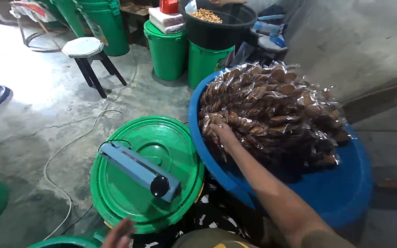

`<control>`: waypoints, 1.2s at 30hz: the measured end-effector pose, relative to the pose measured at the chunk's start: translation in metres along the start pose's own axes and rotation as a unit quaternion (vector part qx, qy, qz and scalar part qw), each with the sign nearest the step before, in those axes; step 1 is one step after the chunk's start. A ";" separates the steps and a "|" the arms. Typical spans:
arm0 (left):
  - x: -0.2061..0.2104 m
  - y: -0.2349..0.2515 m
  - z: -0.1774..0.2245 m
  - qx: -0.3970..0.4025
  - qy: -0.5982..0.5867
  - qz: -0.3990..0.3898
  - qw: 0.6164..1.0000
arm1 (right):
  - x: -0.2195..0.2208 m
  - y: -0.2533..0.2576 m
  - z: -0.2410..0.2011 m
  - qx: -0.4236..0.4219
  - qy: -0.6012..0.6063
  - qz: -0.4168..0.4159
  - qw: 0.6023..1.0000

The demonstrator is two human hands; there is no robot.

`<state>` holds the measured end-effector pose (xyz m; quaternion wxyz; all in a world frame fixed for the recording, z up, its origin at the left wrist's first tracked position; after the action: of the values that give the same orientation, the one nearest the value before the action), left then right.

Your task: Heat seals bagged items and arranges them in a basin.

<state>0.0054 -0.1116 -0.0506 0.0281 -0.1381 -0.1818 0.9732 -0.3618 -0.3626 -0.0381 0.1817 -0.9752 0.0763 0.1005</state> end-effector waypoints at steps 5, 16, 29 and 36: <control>0.124 0.039 0.042 -0.015 -0.317 -0.259 0.912 | 0.039 -0.130 0.031 -0.255 0.007 -0.137 0.957; 0.099 0.061 0.016 -0.040 -0.270 0.060 0.960 | 0.123 -0.131 0.053 0.021 -0.074 -0.266 0.961; 0.014 0.116 -0.007 -0.036 -0.253 0.230 0.939 | 0.188 -0.103 -0.045 -0.236 -0.371 -0.444 0.781; -0.008 0.124 -0.019 -0.058 -0.214 0.227 0.948 | 0.195 -0.141 0.003 -0.327 -0.516 -0.308 0.729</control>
<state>0.0180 -0.2211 -0.1101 -0.2411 0.0346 -0.2034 0.9483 -0.1479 -0.2535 -0.0371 -0.1165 -0.7422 -0.3710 0.5459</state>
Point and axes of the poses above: each hand's wrist, its own y-axis towards the middle knuckle, its own x-axis out of the palm, z = x × y, the point moved 4 cm from there along y, towards the middle knuckle
